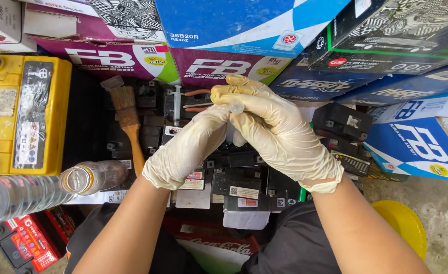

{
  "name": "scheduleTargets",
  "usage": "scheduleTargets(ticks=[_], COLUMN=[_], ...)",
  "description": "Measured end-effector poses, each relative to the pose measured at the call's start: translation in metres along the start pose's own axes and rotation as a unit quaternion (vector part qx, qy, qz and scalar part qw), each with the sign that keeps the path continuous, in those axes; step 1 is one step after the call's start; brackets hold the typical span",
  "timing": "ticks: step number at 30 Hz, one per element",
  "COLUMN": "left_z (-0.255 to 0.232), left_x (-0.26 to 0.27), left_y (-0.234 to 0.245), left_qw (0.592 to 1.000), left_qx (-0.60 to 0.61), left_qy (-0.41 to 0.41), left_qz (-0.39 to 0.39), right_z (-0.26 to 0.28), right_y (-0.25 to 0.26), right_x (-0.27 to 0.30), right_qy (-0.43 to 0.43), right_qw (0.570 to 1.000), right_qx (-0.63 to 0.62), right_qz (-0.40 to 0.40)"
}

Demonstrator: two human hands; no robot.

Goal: Filling car battery cells with liquid using a syringe in a workshop environment

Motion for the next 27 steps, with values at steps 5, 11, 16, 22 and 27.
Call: scheduleTargets(ticks=[5, 11, 16, 22, 27], left_z=[0.033, 0.003, 0.0, -0.012, 0.005], left_x=[-0.002, 0.0, -0.006, -0.003, 0.001], left_y=[0.005, -0.005, -0.009, -0.01, -0.003], left_qw=[0.992, 0.999, 0.997, 0.996, 0.999], left_qx=[-0.119, -0.042, 0.012, -0.086, 0.03], left_qy=[0.041, -0.019, 0.072, -0.036, 0.03], left_qz=[0.001, -0.015, -0.021, -0.004, -0.033], right_z=[0.0, 0.004, 0.0, 0.012, 0.019], right_y=[0.003, 0.003, 0.006, 0.008, 0.003], right_x=[0.001, 0.003, 0.002, 0.002, 0.002], right_qy=[-0.008, 0.034, 0.024, 0.068, 0.084], right_qw=[1.0, 0.997, 0.994, 0.989, 0.988], right_qx=[0.016, 0.046, 0.063, 0.111, 0.12], right_qz=[-0.015, -0.061, -0.083, -0.072, -0.057])
Point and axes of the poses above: each hand's wrist, its own x-axis away from the middle knuckle, its own y-axis out of the back of the hand, z = x × y, the point moved 10 cm from there along -x, towards the middle knuckle, and after that the axes turned 10 degrees about -x, right-handed, at the moved point
